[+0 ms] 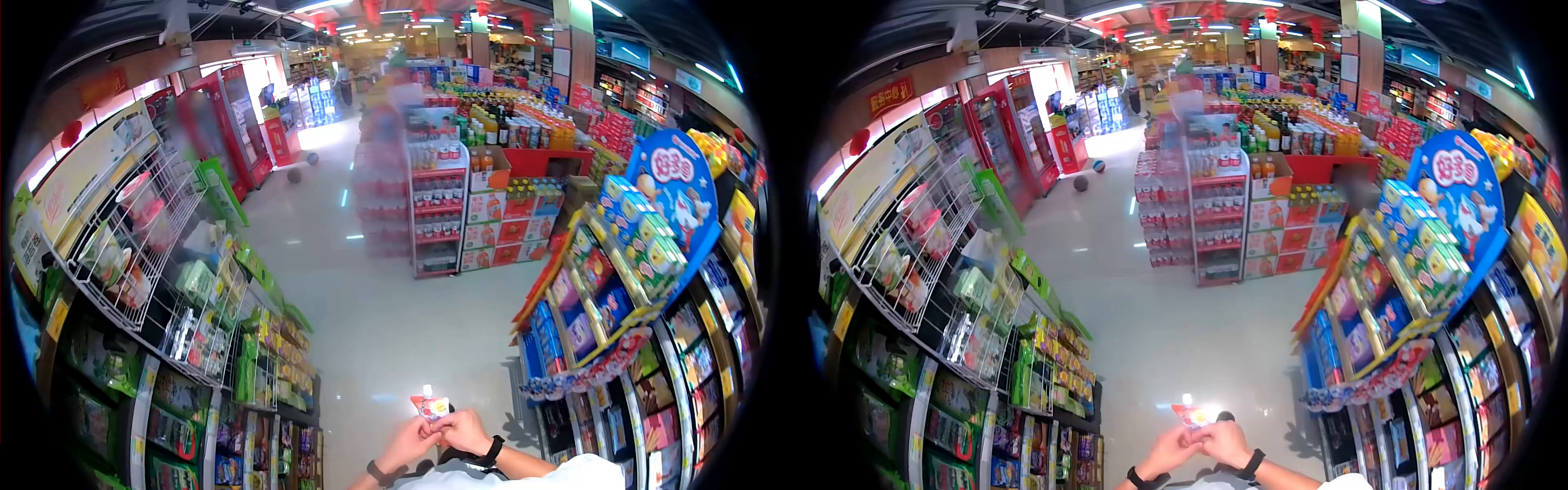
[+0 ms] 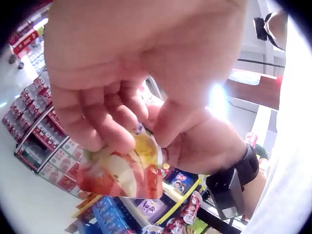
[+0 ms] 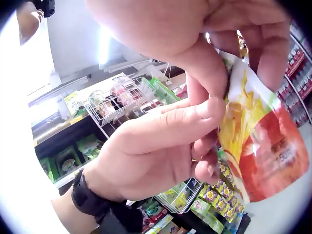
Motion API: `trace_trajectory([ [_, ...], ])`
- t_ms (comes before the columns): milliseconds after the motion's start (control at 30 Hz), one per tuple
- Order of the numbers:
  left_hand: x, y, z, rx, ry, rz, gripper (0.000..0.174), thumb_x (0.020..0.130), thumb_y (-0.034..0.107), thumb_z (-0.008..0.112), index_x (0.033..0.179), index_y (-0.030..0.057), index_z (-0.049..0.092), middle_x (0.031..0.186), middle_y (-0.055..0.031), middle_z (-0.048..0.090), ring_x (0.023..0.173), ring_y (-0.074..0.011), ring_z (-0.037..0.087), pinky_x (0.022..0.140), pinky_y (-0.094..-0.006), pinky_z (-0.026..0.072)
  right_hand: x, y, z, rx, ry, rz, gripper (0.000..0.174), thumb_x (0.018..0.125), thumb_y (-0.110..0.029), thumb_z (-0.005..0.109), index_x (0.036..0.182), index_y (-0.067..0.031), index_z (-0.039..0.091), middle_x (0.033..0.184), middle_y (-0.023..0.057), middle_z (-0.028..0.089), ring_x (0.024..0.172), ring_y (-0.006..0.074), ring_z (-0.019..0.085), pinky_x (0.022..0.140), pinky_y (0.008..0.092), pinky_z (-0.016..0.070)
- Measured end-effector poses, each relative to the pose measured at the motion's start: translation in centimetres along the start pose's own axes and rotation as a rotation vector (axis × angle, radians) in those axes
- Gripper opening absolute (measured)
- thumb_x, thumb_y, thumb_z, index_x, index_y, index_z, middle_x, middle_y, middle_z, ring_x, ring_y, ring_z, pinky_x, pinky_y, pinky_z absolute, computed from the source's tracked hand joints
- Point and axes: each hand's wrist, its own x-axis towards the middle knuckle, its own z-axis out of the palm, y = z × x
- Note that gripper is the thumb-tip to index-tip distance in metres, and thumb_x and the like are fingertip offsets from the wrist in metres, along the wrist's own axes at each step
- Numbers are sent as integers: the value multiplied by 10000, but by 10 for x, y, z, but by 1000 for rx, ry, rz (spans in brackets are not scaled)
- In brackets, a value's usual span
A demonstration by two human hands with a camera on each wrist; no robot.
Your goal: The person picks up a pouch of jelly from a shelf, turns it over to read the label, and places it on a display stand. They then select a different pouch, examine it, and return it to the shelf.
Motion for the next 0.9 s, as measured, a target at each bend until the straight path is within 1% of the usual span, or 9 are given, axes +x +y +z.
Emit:
trace_trajectory([
  [33, 16, -6, -3, 7, 29, 6, 315, 829, 271, 824, 875, 51, 603, 726, -49, 648, 661, -154, 626, 635, -306, 519, 18, -1, -5, -59, -8, -22, 220, 764, 14, 653, 922, -43, 795, 757, 123, 751, 629, 170, 733, 617, 298, 579],
  [200, 98, -19, -24, 85, 214, 67, 328, 817, 249, 838, 875, 41, 591, 716, -66, 653, 672, -164, 642, 645, -313, 530, 117, 15, -13, -78, 53, -131, 253, 746, -33, 644, 924, -108, 807, 753, 139, 735, 647, 220, 729, 629, 313, 568],
  [267, 130, -25, -40, 172, 215, 13, 344, 814, 258, 845, 890, 41, 589, 760, -81, 669, 704, -165, 654, 655, -318, 532, 162, 7, -27, -41, 39, -150, 245, 744, -49, 655, 921, -122, 807, 770, 143, 732, 665, 248, 727, 634, 324, 566],
  [367, 196, -2, -68, 185, 224, -60, 360, 812, 264, 849, 922, 40, 590, 821, -95, 681, 741, -175, 663, 672, -324, 534, 228, 3, -51, -121, 37, -301, 172, 767, -183, 693, 901, -212, 797, 768, 120, 704, 739, 332, 672, 677, 408, 529],
  [400, 211, 6, -74, 170, 222, -100, 363, 812, 265, 849, 934, 40, 591, 841, -99, 684, 751, -179, 664, 678, -326, 535, 249, 1, -61, -140, 28, -322, 154, 761, -199, 705, 890, -209, 789, 770, 116, 702, 763, 333, 670, 687, 414, 530],
  [500, 268, 24, -82, -46, 254, -61, 361, 817, 260, 840, 940, 38, 583, 864, -95, 669, 767, -194, 647, 693, -332, 529, 300, -1, -92, 9, 78, -293, 191, 751, -108, 684, 896, -149, 801, 765, 137, 707, 746, 304, 680, 689, 404, 548],
  [600, 325, 19, -89, 240, 248, 119, 338, 854, 234, 800, 966, 6, 577, 841, -115, 663, 695, -207, 650, 691, -312, 531, 343, 2, -115, 21, 212, -293, 200, 748, -84, 663, 887, -136, 797, 755, 139, 701, 717, 309, 661, 673, 407, 538],
  [767, 398, 17, -84, 244, 208, 120, 307, 859, 179, 766, 950, 9, 527, 850, -116, 642, 693, -198, 641, 655, -330, 529, 388, 5, -151, -10, 256, -285, 230, 746, -32, 654, 875, -155, 801, 736, 120, 684, 718, 310, 644, 675, 403, 528],
  [900, 475, 19, -83, 228, 81, 59, 286, 852, 153, 731, 934, 27, 487, 826, -111, 635, 685, -217, 646, 632, -359, 526, 442, 29, -180, -28, 362, -300, 56, 833, -78, 666, 889, -82, 669, 766, 127, 654, 731, 337, 635, 655, 433, 502],
])
